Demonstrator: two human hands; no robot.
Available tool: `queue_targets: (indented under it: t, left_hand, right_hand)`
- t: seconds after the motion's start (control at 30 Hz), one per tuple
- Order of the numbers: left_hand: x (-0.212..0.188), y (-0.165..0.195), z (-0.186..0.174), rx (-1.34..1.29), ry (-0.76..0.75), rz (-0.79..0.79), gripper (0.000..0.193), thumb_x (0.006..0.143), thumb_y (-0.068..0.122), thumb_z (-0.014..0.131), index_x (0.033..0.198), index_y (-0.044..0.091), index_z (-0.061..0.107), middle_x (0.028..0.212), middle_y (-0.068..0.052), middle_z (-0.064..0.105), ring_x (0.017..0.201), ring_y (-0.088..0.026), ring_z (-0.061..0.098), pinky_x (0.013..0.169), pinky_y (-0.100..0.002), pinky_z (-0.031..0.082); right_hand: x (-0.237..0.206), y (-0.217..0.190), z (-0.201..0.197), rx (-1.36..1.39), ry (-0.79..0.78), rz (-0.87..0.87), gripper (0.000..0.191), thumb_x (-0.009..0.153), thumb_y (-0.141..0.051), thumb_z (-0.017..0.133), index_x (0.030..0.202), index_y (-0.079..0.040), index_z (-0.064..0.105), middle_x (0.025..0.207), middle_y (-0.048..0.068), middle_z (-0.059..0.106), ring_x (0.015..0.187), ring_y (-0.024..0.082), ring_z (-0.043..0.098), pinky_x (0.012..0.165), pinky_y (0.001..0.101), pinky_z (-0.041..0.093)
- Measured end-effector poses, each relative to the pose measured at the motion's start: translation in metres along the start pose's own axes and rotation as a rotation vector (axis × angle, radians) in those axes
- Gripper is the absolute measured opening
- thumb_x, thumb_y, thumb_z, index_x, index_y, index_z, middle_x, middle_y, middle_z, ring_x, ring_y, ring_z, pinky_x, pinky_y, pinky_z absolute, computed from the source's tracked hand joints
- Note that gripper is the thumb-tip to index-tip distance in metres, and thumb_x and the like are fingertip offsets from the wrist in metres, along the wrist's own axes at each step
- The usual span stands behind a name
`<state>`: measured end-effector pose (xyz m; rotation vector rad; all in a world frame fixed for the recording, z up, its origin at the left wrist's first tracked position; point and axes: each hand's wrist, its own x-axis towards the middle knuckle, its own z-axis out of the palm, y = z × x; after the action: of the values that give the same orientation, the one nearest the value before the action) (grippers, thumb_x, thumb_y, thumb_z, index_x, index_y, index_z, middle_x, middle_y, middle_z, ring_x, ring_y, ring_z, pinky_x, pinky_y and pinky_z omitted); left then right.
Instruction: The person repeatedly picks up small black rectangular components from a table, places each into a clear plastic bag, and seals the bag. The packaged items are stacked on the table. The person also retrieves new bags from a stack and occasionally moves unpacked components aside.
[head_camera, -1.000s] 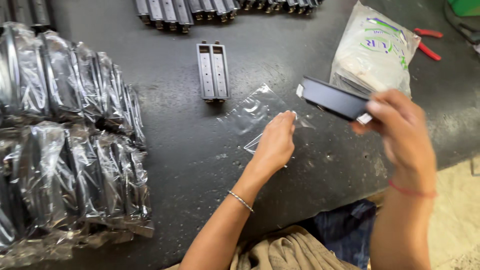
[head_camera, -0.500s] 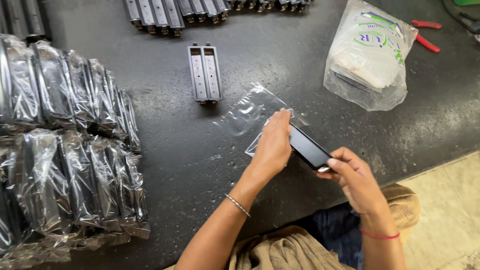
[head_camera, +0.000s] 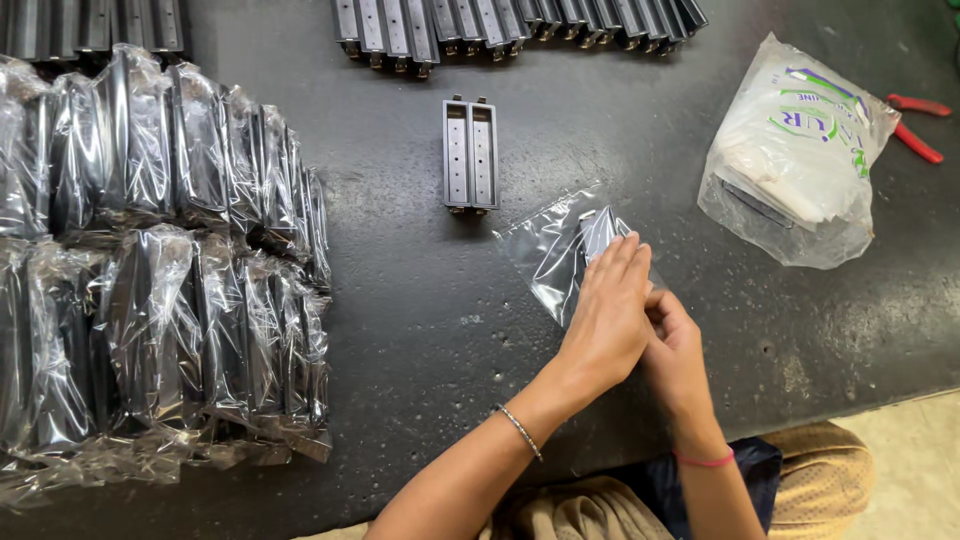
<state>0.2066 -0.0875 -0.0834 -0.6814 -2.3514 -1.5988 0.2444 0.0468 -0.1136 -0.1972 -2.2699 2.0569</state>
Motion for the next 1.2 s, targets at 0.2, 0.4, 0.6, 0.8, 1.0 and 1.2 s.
queue_targets:
  t: [0.2, 0.4, 0.6, 0.8, 1.0, 1.2]
  left_hand:
    - [-0.002, 0.005, 0.002, -0.02, 0.006, -0.024, 0.048, 0.099, 0.003, 0.045, 0.145, -0.012, 0.045, 0.158, -0.03, 0.041, 0.152, -0.043, 0.033, 0.127, -0.051, 0.022]
    - [-0.001, 0.007, -0.001, -0.011, 0.023, -0.018, 0.048, 0.102, 0.008, 0.044, 0.146, -0.011, 0.044, 0.159, -0.03, 0.041, 0.153, -0.042, 0.033, 0.128, -0.05, 0.022]
    - [0.01, 0.014, -0.009, -0.129, -0.015, 0.031, 0.053, 0.102, 0.013, 0.053, 0.147, -0.011, 0.04, 0.158, -0.032, 0.038, 0.151, -0.045, 0.032, 0.125, -0.049, 0.024]
    - [0.034, -0.014, -0.051, -0.15, -0.042, 0.017, 0.044, 0.101, 0.002, 0.046, 0.142, 0.008, 0.059, 0.153, -0.013, 0.056, 0.149, -0.033, 0.049, 0.129, -0.044, 0.037]
    - [0.038, -0.025, -0.063, 0.453, -0.064, 0.141, 0.021, 0.09, 0.011, 0.061, 0.098, 0.019, 0.079, 0.151, -0.006, 0.054, 0.149, -0.033, 0.036, 0.124, -0.05, 0.026]
    - [0.04, -0.018, -0.039, 0.626, -0.045, 0.116, 0.009, 0.089, 0.018, 0.065, 0.088, 0.018, 0.074, 0.164, -0.006, 0.036, 0.154, -0.033, 0.026, 0.125, -0.053, 0.019]
  right_hand:
    - [0.006, 0.006, 0.018, -0.206, 0.106, -0.142, 0.03, 0.104, -0.016, 0.056, 0.125, 0.003, 0.064, 0.117, 0.006, 0.07, 0.104, 0.01, 0.062, 0.09, 0.0262, 0.051]
    - [0.015, 0.025, 0.019, -0.11, 0.039, -0.086, 0.036, 0.112, -0.022, 0.041, 0.126, 0.002, 0.063, 0.117, 0.008, 0.071, 0.104, 0.011, 0.065, 0.088, 0.0284, 0.052]
    - [0.011, 0.02, 0.001, -0.506, -0.027, -0.153, 0.024, 0.098, -0.006, 0.059, 0.116, 0.007, 0.065, 0.104, 0.013, 0.075, 0.096, 0.017, 0.071, 0.08, 0.033, 0.055]
    - [-0.008, -0.01, -0.021, -0.153, -0.064, 0.022, 0.02, 0.098, -0.002, 0.062, 0.114, 0.004, 0.072, 0.103, 0.011, 0.076, 0.095, 0.018, 0.072, 0.085, 0.0294, 0.059]
    - [-0.022, -0.028, -0.049, -0.126, -0.038, 0.023, 0.021, 0.099, -0.005, 0.061, 0.115, 0.002, 0.072, 0.106, 0.01, 0.077, 0.098, 0.017, 0.074, 0.086, 0.0288, 0.059]
    - [-0.025, -0.019, -0.068, -0.102, -0.02, -0.002, 0.021, 0.099, -0.005, 0.062, 0.115, 0.002, 0.073, 0.105, 0.01, 0.077, 0.097, 0.016, 0.073, 0.084, 0.027, 0.057]
